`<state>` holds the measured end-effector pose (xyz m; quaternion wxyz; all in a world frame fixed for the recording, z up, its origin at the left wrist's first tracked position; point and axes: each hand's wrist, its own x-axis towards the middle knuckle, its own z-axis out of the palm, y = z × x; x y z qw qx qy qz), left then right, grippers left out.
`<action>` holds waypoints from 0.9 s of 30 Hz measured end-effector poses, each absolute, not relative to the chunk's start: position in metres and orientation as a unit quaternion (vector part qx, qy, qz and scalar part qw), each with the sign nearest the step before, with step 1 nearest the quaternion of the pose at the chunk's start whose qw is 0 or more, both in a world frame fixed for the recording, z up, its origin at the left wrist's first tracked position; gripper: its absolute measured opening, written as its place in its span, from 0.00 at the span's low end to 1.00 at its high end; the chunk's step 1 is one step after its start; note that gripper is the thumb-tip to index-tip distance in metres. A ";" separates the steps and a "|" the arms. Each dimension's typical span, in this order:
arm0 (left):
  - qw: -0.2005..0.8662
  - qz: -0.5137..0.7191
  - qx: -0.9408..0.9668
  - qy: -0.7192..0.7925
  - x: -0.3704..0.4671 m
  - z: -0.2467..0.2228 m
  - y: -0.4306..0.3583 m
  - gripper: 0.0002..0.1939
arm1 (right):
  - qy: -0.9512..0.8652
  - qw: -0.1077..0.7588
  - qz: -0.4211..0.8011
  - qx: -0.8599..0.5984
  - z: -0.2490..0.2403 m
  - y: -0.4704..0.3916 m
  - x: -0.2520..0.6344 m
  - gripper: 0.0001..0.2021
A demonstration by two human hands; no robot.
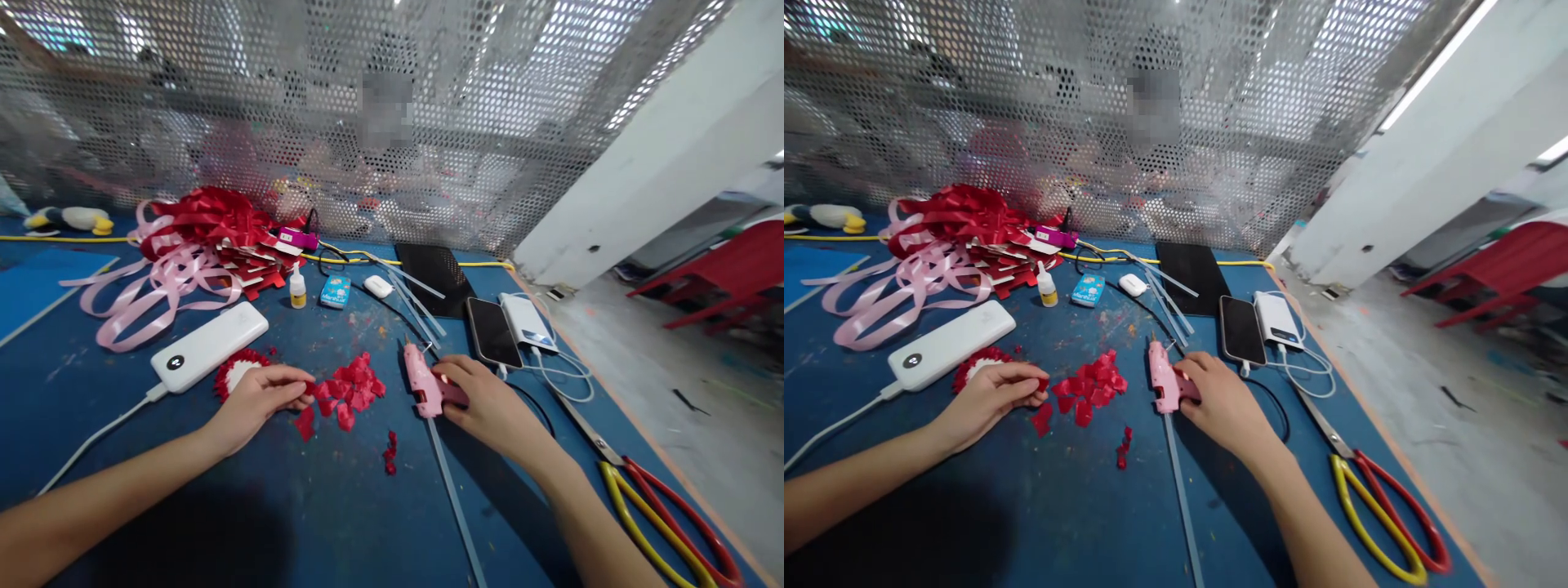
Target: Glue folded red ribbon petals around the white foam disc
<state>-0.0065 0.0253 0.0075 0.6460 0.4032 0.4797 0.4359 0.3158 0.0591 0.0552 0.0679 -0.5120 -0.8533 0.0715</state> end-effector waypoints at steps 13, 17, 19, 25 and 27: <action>0.623 0.459 0.404 0.487 -0.003 0.010 0.024 0.29 | -0.849 0.326 0.049 -0.414 0.044 0.034 0.272 0.11; 0.613 0.454 0.416 0.495 -0.003 0.008 0.025 0.28 | -0.896 0.278 0.032 -0.344 0.032 0.021 0.258 0.09; 0.611 0.451 0.421 0.496 -0.003 0.009 0.025 0.28 | -0.911 0.253 0.029 -0.324 0.031 0.017 0.252 0.09; 0.612 0.441 0.433 0.493 -0.002 0.012 0.024 0.27 | -0.926 0.223 0.019 -0.304 0.030 0.014 0.243 0.14; 0.615 0.435 0.438 0.490 -0.001 0.013 0.025 0.25 | -0.928 0.223 0.017 -0.298 0.028 0.014 0.242 0.15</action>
